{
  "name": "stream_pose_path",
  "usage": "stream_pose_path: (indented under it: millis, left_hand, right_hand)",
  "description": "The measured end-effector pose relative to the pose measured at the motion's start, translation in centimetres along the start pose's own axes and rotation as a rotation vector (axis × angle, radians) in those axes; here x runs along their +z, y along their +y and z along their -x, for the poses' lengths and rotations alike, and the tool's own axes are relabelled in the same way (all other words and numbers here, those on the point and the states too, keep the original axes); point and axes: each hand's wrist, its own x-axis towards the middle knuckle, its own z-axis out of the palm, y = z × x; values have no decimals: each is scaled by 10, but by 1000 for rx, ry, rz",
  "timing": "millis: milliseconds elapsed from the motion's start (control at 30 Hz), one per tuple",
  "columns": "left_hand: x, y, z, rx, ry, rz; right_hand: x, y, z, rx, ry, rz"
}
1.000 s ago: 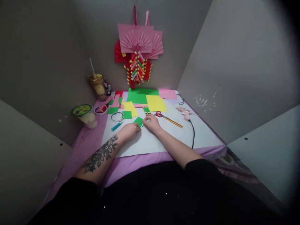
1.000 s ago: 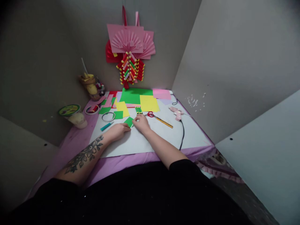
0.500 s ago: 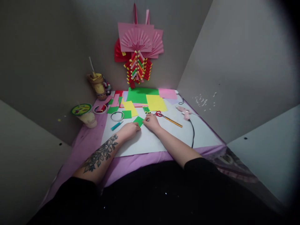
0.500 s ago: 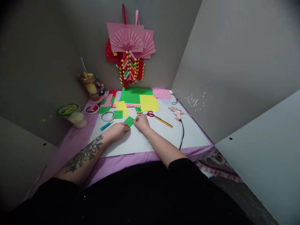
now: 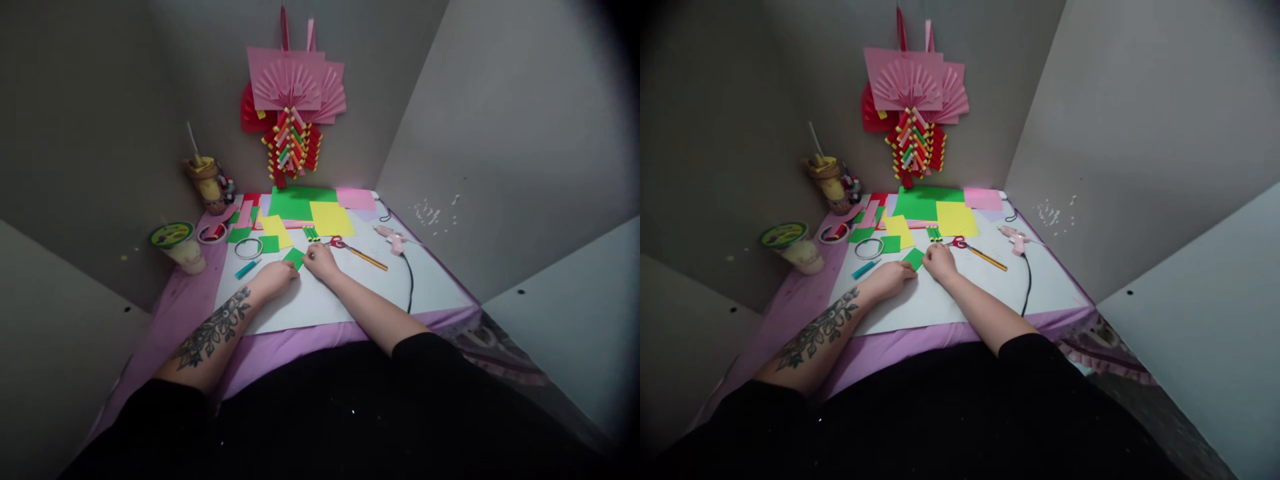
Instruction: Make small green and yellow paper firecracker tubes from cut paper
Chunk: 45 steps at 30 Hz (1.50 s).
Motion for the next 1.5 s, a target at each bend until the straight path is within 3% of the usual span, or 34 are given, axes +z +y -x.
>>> stream_pose_path:
  millis: [367, 1100, 1500]
  left_hand:
    - [-1, 3, 0, 10, 3, -12]
    - [-7, 10, 2, 7, -68, -203]
    - [0, 6, 1, 79, -40, -244]
  right_hand:
    - [-2, 3, -4, 28, -9, -29]
    - [-14, -21, 7, 53, -120, 238]
    - [-11, -13, 7, -2, -88, 215]
